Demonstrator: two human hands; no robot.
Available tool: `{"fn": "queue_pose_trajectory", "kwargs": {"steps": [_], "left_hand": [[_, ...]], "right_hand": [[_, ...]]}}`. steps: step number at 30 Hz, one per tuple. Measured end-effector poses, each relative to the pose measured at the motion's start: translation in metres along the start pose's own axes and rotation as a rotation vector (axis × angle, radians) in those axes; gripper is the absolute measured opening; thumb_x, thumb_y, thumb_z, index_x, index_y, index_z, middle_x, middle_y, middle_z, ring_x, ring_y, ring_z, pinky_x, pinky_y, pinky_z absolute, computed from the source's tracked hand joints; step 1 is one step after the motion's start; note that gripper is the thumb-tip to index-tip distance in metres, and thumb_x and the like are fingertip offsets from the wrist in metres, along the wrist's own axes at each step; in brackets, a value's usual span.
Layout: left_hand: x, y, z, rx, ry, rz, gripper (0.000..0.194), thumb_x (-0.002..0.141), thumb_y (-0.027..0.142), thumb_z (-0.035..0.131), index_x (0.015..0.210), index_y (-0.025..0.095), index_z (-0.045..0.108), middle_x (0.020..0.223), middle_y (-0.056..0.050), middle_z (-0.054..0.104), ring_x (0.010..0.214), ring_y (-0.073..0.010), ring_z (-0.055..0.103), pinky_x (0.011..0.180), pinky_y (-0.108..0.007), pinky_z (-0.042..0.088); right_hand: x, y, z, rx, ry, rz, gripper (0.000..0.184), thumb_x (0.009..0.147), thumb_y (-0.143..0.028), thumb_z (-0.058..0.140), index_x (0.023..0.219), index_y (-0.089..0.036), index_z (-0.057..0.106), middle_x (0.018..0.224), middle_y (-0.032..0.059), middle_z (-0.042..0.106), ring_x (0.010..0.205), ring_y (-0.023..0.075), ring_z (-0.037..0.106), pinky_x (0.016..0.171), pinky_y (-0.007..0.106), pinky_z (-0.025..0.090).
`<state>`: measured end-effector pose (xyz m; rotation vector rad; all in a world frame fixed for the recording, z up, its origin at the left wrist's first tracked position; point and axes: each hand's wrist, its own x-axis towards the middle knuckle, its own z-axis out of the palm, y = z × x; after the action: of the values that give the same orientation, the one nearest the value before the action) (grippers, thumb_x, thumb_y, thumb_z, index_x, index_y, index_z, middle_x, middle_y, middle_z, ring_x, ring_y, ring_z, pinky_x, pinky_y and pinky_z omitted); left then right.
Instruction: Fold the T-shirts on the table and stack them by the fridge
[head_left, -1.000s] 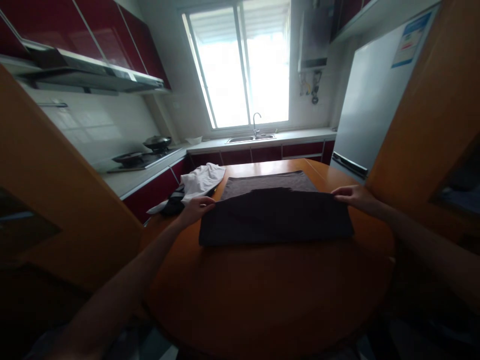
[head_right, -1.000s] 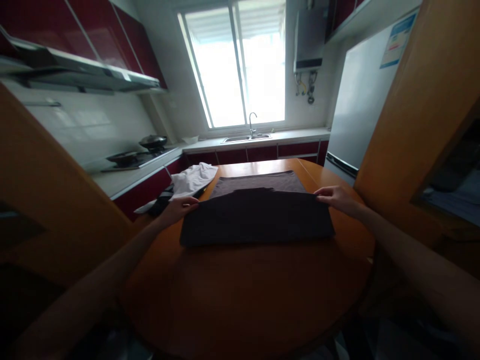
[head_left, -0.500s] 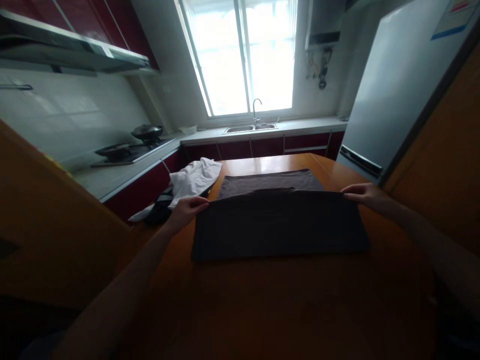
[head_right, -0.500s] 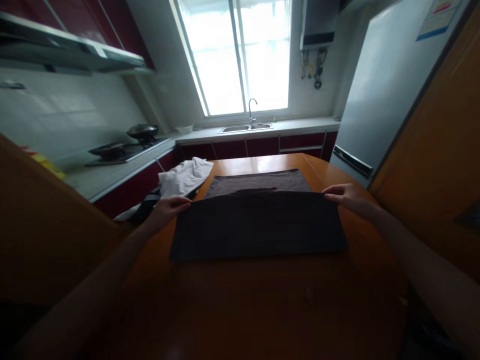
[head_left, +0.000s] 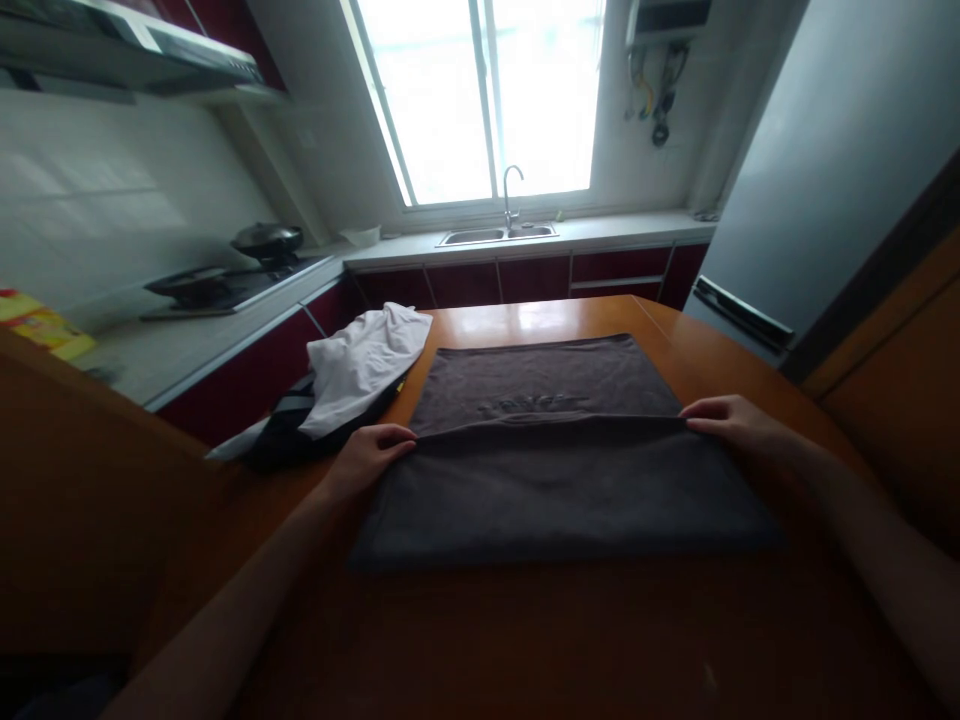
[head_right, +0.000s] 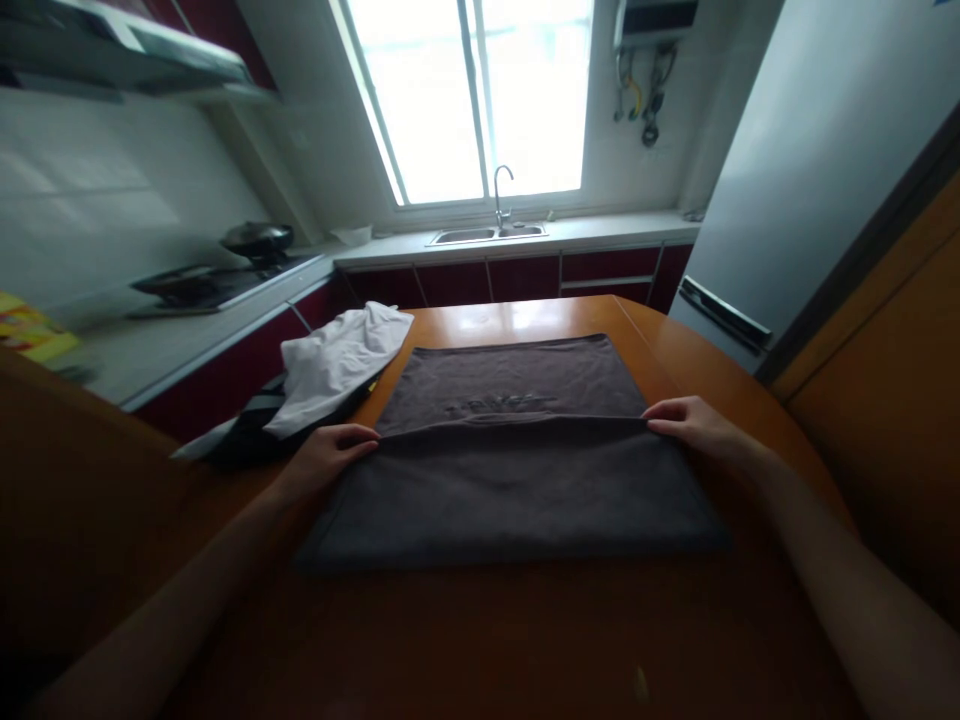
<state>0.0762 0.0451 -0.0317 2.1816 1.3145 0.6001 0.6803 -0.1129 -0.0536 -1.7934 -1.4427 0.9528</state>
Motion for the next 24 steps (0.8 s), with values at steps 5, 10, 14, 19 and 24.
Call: {"fn": "queue_pose_trajectory", "kwargs": {"steps": [5,10,14,19,24], "left_hand": [[-0.003,0.005,0.004,0.080,0.062,0.013,0.047,0.084,0.061,0.062,0.101,0.019,0.075,0.101,-0.008,0.076,0.094,-0.0280,0.072,0.086,-0.037,0.056],[-0.014,0.031,0.012,0.242,0.190,0.223,0.045,0.093,0.056,0.053,0.115,0.020,0.070,0.122,-0.011,0.069,0.118,-0.0288,0.063,0.107,-0.044,0.047],[-0.022,0.073,0.026,0.253,0.074,0.321,0.044,0.100,0.050,0.047,0.128,0.021,0.064,0.137,-0.010,0.062,0.128,-0.0248,0.057,0.113,-0.041,0.044],[-0.018,0.123,0.066,0.394,-0.124,0.405,0.050,0.103,0.046,0.042,0.147,0.024,0.050,0.154,-0.008,0.048,0.145,-0.0262,0.041,0.120,-0.048,0.034],[-0.016,0.131,0.116,0.547,-0.186,0.250,0.060,0.104,0.053,0.036,0.157,0.025,0.033,0.166,-0.010,0.023,0.154,-0.0341,0.018,0.118,-0.067,0.021]], "right_hand": [[-0.002,0.001,0.008,-0.042,0.049,-0.052,0.045,0.075,-0.055,0.073,0.101,-0.019,0.077,0.105,0.0096,0.077,0.098,0.0303,0.071,0.087,0.039,0.055],[-0.005,0.000,0.014,-0.174,0.167,-0.146,0.042,0.078,-0.054,0.067,0.101,-0.019,0.076,0.107,0.0121,0.074,0.101,0.0320,0.069,0.088,0.044,0.055],[-0.010,-0.024,0.025,-0.394,0.435,-0.359,0.038,0.083,-0.048,0.061,0.105,-0.020,0.075,0.121,0.0124,0.068,0.118,0.0335,0.060,0.103,0.052,0.047],[-0.025,-0.089,0.090,-0.490,0.392,-0.498,0.041,0.096,-0.041,0.048,0.123,-0.019,0.068,0.134,0.0128,0.062,0.129,0.0285,0.054,0.112,0.045,0.042],[-0.028,-0.119,0.173,-0.685,0.096,-0.350,0.063,0.101,-0.046,0.037,0.155,-0.013,0.039,0.165,0.0157,0.026,0.153,0.0298,0.021,0.121,0.054,0.023]]}}
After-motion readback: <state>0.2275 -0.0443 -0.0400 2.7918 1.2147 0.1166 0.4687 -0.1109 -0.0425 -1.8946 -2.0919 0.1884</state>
